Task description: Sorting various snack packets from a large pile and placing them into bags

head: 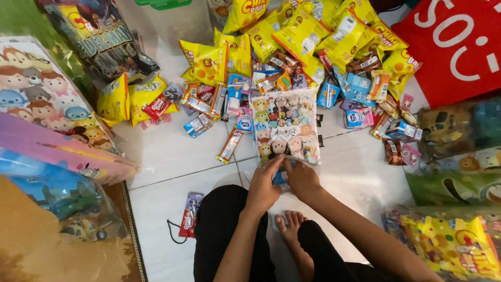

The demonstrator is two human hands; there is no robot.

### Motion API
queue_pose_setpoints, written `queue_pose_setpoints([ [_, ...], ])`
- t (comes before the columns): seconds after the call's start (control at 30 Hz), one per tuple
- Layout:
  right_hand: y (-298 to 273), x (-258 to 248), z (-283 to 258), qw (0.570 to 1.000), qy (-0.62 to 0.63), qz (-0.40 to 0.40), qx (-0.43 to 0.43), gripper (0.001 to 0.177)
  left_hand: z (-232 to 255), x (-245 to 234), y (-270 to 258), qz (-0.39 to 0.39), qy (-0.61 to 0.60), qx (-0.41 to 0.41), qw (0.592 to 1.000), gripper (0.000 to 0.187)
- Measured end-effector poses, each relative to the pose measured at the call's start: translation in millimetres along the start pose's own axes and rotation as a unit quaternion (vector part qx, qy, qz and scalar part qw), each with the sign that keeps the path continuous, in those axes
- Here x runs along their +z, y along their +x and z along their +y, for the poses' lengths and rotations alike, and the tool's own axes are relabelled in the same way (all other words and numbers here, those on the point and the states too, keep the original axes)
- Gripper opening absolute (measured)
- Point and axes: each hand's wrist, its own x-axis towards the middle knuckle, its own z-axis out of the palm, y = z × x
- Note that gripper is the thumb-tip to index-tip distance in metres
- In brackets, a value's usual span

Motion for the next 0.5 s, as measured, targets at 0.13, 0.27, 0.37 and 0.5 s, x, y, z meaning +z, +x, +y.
queue_pose_setpoints([
  [0.13,-11.3,-56.1,3.0,0.997,-0.074,0.035,-0.005,0.049,-12.0,1.4,-1.8,0.050,0.056,-0.002,0.997,0.073],
  [0.27,-20.4,-124.1,20.5,1.000,0.001,0.016,-0.027,0.049,-6.1,-4.6,-5.3,0.081,0.115,-0.013,0.990,0.051],
  [0.37,-33.3,-178.9,36.0,0.982,0.190,0.012,-0.018,0.048,0.1,-6.2,-9.5,0.078,0.141,-0.013,0.987,0.050],
  [0.5,-51.0,-192.3,72.0,0.914,0.398,0.053,0.055,0.040,2.1,-4.5,-8.9,0.063,0.136,-0.025,0.988,0.054],
])
